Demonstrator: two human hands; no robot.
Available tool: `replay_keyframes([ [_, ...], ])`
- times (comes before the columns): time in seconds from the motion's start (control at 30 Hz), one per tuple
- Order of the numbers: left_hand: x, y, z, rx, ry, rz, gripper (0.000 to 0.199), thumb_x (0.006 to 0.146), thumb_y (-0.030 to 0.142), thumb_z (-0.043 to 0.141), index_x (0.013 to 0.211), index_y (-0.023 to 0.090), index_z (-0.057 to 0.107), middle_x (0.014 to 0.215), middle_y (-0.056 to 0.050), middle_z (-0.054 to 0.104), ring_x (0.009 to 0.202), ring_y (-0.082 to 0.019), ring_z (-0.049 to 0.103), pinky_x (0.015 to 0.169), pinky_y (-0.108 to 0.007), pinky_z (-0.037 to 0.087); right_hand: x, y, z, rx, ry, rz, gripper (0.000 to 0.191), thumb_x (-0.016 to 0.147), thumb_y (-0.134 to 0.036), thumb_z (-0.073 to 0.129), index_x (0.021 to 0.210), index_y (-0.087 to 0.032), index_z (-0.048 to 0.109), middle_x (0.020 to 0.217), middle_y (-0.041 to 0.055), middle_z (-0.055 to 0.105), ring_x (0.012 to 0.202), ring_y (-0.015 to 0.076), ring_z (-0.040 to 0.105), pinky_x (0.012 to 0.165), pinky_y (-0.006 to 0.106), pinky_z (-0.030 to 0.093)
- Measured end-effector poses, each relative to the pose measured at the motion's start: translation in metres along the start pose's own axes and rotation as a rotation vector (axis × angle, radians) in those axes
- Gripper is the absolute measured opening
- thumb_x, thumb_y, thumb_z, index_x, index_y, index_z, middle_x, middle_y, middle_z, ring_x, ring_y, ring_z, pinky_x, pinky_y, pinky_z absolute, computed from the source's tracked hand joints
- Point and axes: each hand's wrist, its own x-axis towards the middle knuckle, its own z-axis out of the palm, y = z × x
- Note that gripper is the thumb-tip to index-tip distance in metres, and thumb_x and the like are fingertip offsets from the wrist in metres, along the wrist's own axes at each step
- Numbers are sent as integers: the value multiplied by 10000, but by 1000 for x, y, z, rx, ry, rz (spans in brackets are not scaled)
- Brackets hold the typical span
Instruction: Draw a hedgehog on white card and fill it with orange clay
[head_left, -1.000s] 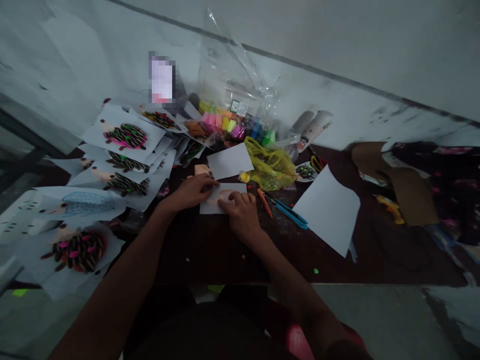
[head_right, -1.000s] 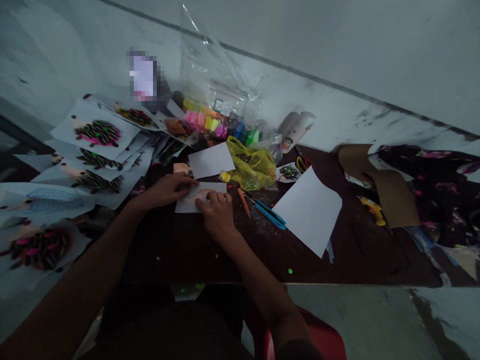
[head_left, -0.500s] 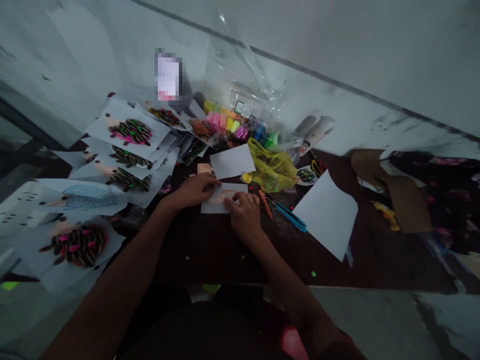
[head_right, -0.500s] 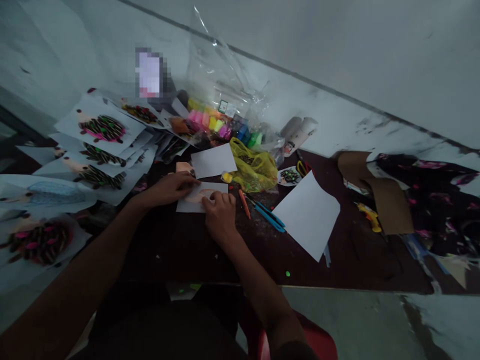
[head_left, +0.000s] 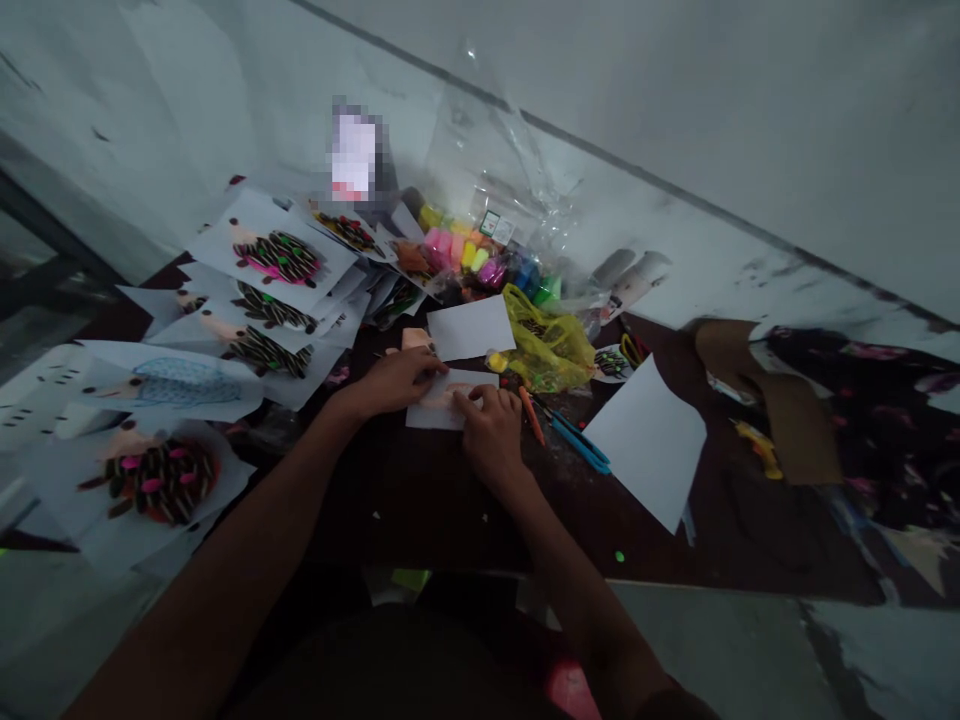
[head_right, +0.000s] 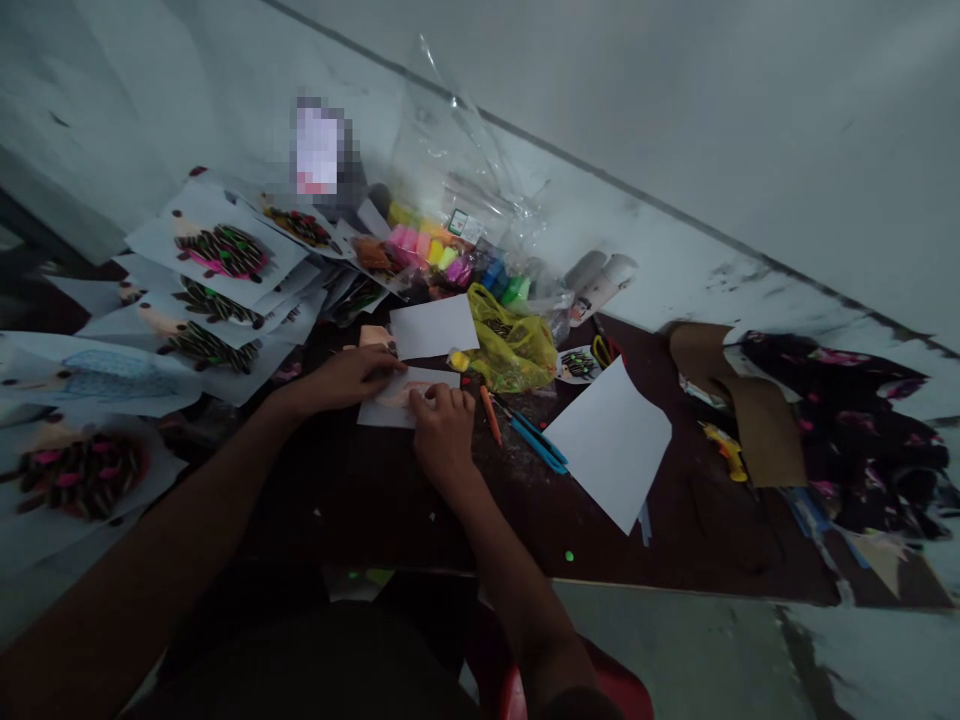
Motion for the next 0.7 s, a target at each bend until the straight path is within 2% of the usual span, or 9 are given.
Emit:
replay_keyframes([
  [0.17,-1,1,-1,8,-6,-3,398,921,222,464,1251,199,685,1311,-99,666,1228,-270,609,1039,-388,455,2,-4,-1,3,-61,-15,429,949,-104,496,1296,-277,679,1166,105,626,1039,246,488,920,383,309],
  [0.37,2,-1,0,10,-7,4,403,896,191,479,1243,184,684,1305,-94,675,1220,-248,611,1022,-350,464,4,-1,-3,64,-50,62,516,910,-58,489,1327,-302,671,1165,91,625,1041,236,506,917,377,307],
  [0.6,2,-3,2,11,-1,11,395,898,189,483,1234,194,690,1290,-85,682,1186,-236,627,996,-333,475,8,-11,-5,-47,-80,-3,428,964,-128,485,1304,-300,677,1179,106,620,1049,248,494,924,385,301],
  [0.7,2,-3,2,19,11,8,388,901,191,485,1228,206,693,1283,-78,686,1179,-236,631,989,-334,477,9,-12,-7,-31,-83,23,418,961,-122,482,1282,-292,691,1190,102,615,1055,247,496,919,379,304],
])
